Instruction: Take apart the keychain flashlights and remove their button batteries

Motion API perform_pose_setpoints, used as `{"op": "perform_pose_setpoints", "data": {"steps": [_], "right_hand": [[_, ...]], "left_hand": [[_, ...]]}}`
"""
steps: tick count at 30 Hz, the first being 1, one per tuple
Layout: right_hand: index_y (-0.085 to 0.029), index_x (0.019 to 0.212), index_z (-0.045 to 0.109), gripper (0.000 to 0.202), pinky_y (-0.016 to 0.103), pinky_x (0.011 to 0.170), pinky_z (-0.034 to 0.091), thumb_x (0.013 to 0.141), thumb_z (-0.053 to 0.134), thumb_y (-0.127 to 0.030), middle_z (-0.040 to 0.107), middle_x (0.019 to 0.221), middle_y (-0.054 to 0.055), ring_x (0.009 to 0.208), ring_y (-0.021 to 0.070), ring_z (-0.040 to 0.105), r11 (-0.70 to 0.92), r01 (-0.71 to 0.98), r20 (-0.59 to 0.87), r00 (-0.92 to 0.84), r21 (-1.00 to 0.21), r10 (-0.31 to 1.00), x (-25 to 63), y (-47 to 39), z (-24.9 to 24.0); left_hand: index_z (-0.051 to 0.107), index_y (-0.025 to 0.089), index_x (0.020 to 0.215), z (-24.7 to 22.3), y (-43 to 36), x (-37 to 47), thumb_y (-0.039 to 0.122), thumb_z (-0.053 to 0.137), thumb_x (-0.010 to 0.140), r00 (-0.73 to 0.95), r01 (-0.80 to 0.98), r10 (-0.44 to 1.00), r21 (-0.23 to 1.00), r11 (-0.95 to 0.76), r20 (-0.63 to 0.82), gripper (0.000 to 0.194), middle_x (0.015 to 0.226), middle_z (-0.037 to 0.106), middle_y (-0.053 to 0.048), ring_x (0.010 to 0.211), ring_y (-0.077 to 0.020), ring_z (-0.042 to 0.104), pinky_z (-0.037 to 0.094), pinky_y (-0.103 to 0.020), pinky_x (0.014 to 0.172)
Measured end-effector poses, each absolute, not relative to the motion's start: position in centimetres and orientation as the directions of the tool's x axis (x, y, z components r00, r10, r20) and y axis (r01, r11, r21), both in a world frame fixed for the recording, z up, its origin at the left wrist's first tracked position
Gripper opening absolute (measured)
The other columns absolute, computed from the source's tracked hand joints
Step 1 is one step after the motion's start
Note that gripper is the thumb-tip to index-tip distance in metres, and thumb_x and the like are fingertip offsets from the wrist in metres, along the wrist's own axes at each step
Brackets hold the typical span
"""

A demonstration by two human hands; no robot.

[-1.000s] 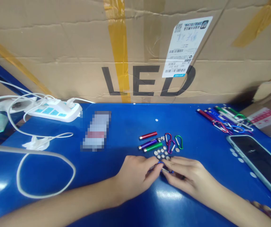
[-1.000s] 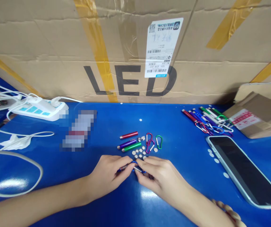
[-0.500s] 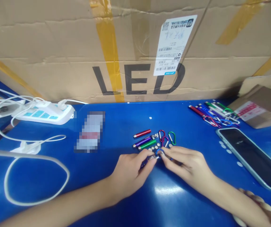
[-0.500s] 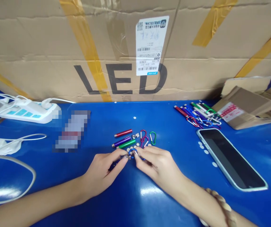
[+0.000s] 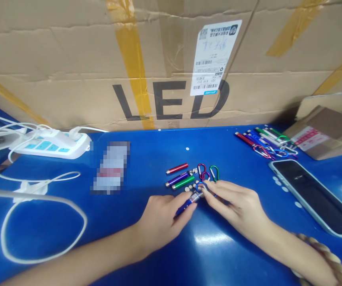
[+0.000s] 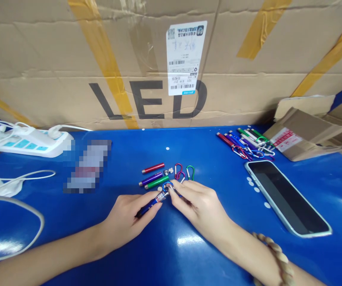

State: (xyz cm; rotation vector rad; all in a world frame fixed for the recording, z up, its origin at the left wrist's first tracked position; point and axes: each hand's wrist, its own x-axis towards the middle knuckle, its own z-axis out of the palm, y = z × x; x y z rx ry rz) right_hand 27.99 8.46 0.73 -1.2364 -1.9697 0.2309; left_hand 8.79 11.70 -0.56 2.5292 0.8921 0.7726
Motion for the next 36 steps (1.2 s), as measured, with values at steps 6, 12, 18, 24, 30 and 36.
{"op": "perform_pose_setpoints", "data": {"steps": [6,12,18,24,30,36], "right_hand": [[-0.015,0.084,0.067,0.025,0.024,0.055,0.053,0.094,0.047,-0.026,0.068,0.07,0.004,0.056,0.0136,0.062,0.475,0.76,0.577,-0.164,-0.443,0.8,28.3,9.1,0.9],[-0.017,0.078,0.066,0.032,0.026,0.057,0.051,0.096,0.041,-0.026,0.066,0.067,0.004,0.06,0.0157,0.063,0.383,0.838,0.461,-0.184,-0.388,0.868,29.7,9.6,1.0],[-0.014,0.104,0.068,0.031,0.031,0.061,0.053,0.095,0.043,-0.029,0.069,0.079,0.007,0.069,0.0195,0.065,0.34,0.892,0.435,-0.191,-0.299,0.88,30.1,9.6,0.3],[-0.021,0.101,0.07,0.021,0.022,0.056,0.051,0.088,0.056,-0.029,0.063,0.094,0.006,0.079,0.0157,0.062,0.293,0.697,0.315,-0.102,-0.654,0.944,28.4,9.1,1.1],[-0.019,0.068,0.07,0.025,0.021,0.053,0.048,0.087,0.057,-0.027,0.063,0.071,0.002,0.06,0.0108,0.058,0.241,0.405,0.207,-0.126,-0.882,0.97,27.6,8.7,1.7],[-0.019,0.076,0.073,0.02,0.018,0.04,0.046,0.083,0.062,-0.034,0.064,0.07,0.002,0.054,0.0098,0.055,0.046,0.249,0.02,-0.107,-0.967,0.994,27.4,8.6,1.3]], "left_hand": [[0.063,0.014,0.093,-0.6,11.3,8.7,0.025,0.046,0.092,0.694,0.381,0.578,0.462,-0.801,0.43,0.02,0.055,0.061,0.001,0.043,-0.0106,0.051,0.037,-0.021,0.047],[0.055,0.018,0.097,0.5,11.5,8.7,0.025,0.044,0.091,0.555,0.437,0.82,0.79,-0.43,0.14,0.015,0.056,0.05,0.006,0.043,-0.0071,0.042,0.03,-0.017,0.043],[0.053,0.019,0.095,0.6,11.7,8.8,0.026,0.045,0.09,0.541,0.443,0.836,0.816,-0.372,0.087,0.012,0.053,0.039,0.009,0.043,-0.0066,0.036,0.027,-0.018,0.044],[0.058,0.019,0.099,-0.1,11.7,8.8,0.024,0.05,0.088,0.559,0.44,0.8,0.738,-0.511,0.22,0.014,0.054,0.051,0.007,0.043,-0.0078,0.044,0.031,-0.017,0.043],[0.061,0.019,0.101,-0.3,11.7,8.8,0.022,0.054,0.089,0.608,0.374,0.684,0.615,-0.694,0.402,0.014,0.059,0.063,0.005,0.041,-0.0082,0.051,0.038,-0.017,0.045],[0.057,0.018,0.103,-0.1,11.4,8.6,0.025,0.047,0.093,0.622,0.408,0.662,0.549,-0.73,0.418,0.016,0.065,0.067,0.002,0.047,-0.011,0.058,0.043,-0.019,0.049]]}}
